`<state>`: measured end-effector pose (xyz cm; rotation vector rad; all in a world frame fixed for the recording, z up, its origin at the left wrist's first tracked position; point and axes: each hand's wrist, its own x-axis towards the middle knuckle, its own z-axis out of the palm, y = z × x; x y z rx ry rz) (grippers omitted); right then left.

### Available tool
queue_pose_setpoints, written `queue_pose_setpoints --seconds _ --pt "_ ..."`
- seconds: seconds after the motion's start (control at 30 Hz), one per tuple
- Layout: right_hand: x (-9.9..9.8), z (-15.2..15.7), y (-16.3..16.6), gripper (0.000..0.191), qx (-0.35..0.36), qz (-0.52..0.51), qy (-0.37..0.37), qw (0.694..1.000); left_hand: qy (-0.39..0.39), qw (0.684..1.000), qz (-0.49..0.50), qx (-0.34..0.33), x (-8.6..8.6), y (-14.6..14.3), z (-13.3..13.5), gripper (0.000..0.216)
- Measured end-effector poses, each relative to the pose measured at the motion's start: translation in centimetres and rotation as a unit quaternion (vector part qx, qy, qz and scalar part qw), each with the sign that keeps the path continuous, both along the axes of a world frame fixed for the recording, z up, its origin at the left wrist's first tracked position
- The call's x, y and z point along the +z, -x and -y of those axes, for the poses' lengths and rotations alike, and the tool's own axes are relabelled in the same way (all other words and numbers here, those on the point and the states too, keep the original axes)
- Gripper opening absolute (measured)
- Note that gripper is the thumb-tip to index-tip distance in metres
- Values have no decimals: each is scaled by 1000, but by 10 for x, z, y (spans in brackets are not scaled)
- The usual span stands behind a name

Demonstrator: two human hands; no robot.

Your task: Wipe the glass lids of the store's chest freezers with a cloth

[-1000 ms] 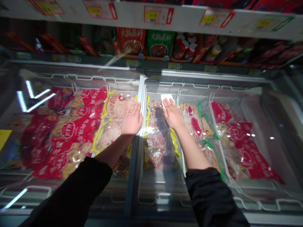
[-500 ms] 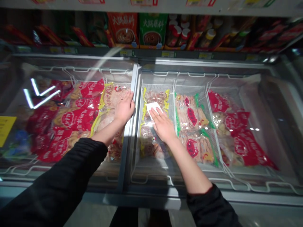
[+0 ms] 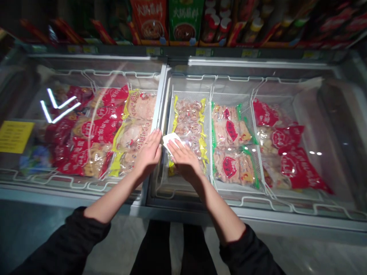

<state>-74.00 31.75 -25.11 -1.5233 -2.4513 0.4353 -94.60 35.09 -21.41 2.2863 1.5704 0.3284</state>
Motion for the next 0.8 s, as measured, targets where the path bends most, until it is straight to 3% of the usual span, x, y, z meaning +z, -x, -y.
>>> queue_pose_setpoints --seconds 0.07,0.17,0.27,0.37,0.47,0.57,0.67,0.8 --pt "4 7 -24 58 -3 7 11 1000 3 1000 8 -3 0 1 38 62" --pt "9 -3 -39 61 -75 11 25 997 0 1000 26 -9 -1 -4 86 64" --pt "9 -10 -18 64 -94 -10 36 995 -12 999 34 3 -7 -10 120 66" --pt "8 8 12 63 -46 -22 49 998 -18 999 26 43 -15 -14 143 70" --pt "10 45 13 60 -2 -18 56 998 -23 996 9 87 -19 -17 152 74" --pt "11 77 -13 60 -5 -18 48 999 -20 992 -12 121 -18 -20 151 77" --pt "8 87 -31 63 -41 -19 49 998 -7 992 -20 125 -16 -22 146 79" --pt "1 86 -4 67 -82 -30 54 995 5 992 -8 129 -15 -20 144 79"
